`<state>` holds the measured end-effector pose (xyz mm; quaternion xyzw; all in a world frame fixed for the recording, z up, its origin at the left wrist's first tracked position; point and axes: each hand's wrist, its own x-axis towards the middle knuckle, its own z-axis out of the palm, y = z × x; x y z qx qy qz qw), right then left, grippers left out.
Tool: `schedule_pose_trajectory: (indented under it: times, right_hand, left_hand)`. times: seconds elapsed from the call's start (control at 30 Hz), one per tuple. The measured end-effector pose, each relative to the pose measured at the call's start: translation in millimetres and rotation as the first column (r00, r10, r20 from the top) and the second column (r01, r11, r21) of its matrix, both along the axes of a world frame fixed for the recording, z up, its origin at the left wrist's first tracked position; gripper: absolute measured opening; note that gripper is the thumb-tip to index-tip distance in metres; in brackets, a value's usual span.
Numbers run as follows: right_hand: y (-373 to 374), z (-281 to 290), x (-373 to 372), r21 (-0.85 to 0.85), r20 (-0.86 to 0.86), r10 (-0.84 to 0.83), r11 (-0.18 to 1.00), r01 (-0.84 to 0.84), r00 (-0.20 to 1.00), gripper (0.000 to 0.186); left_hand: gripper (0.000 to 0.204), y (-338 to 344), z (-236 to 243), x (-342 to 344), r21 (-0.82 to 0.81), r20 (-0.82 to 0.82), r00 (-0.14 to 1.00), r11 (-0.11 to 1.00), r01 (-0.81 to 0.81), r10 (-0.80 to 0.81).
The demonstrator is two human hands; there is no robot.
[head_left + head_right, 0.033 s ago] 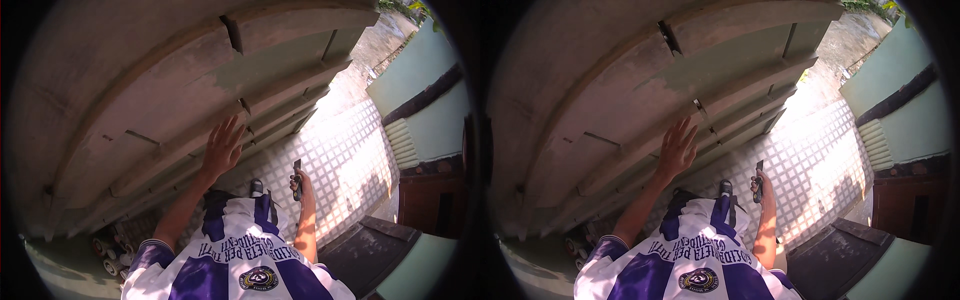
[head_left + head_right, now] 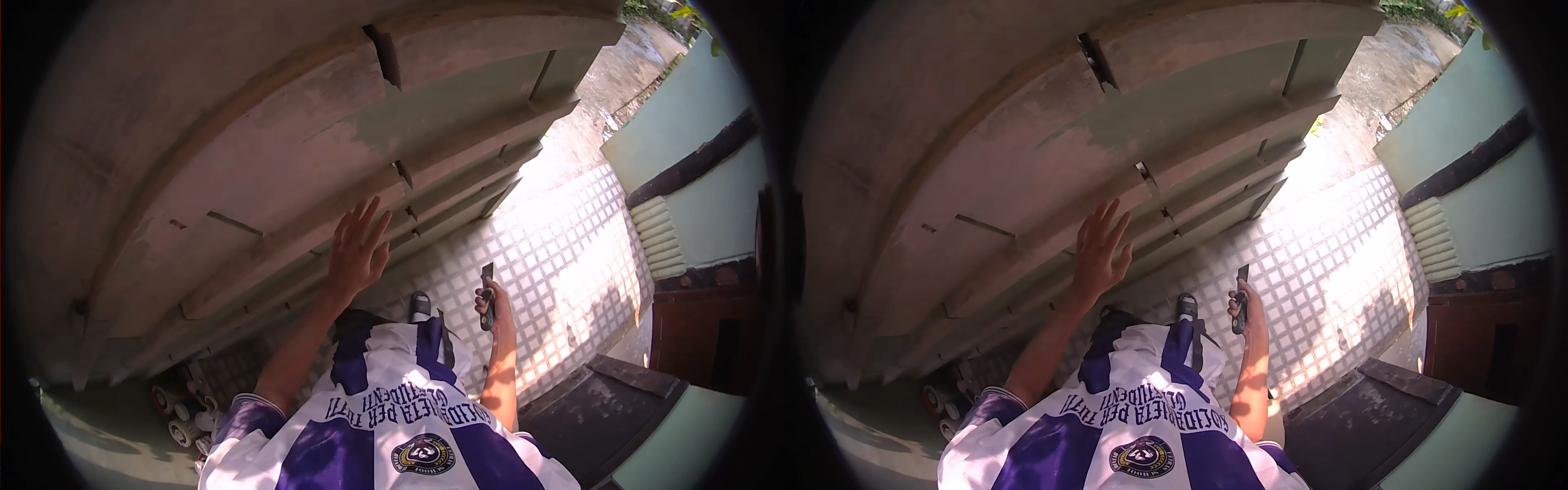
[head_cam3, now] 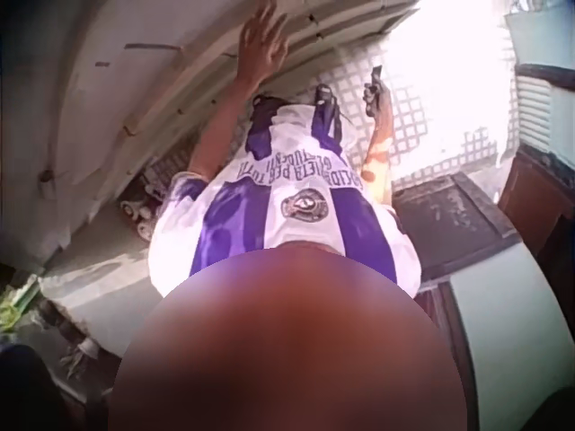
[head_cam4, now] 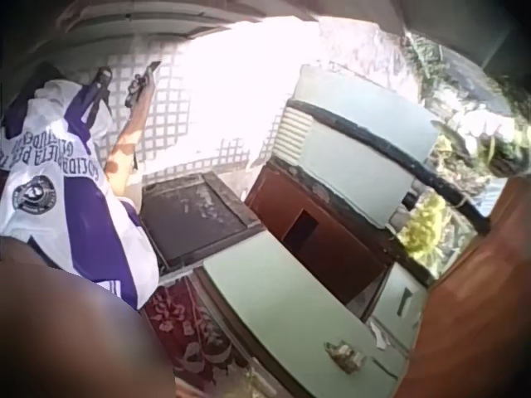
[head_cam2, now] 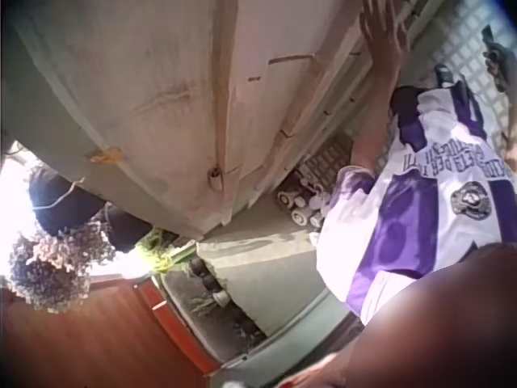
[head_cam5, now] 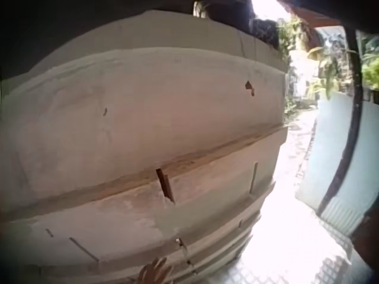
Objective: The recorder is using a putty knife to scrape and patch a damaged concrete wall.
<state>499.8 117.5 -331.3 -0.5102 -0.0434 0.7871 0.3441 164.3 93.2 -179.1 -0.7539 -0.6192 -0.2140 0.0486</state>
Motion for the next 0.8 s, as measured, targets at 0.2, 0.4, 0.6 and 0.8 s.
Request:
schedule_pose_trajectory:
  times: [0.2, 0.4, 0.6, 0.8]
  right_hand:
    - [-4, -20, 2, 0.052, -0.080, 0.190, 0.981, -0.186, 0.979, 0.023]
    - [24, 7, -33, 0.149, -0.020, 0.426, 0.896, -0.418, 0.905, 0.021]
    - [45, 6, -54, 0.174, -0.023, 0.503, 0.853, -0.493, 0.864, 0.019]
    - [42, 2, -59, 0.150, -0.032, 0.576, 0.811, -0.566, 0.817, 0.017]
  left_hand:
    - [0.065, -93, -13, -33, 0.177, 0.133, 0.858, 0.840, -0.513, 0.496]
    - [0.071, -126, -3, -77, 0.299, 0.104, 0.504, 0.457, -0.838, 0.857]
    - [0.071, -190, -10, -165, 0.283, 0.074, 0.147, 0.121, -0.952, 0.986]
    - [0.073, -240, -10, -202, 0.129, 0.102, 0.105, 0.092, -0.987, 0.989]
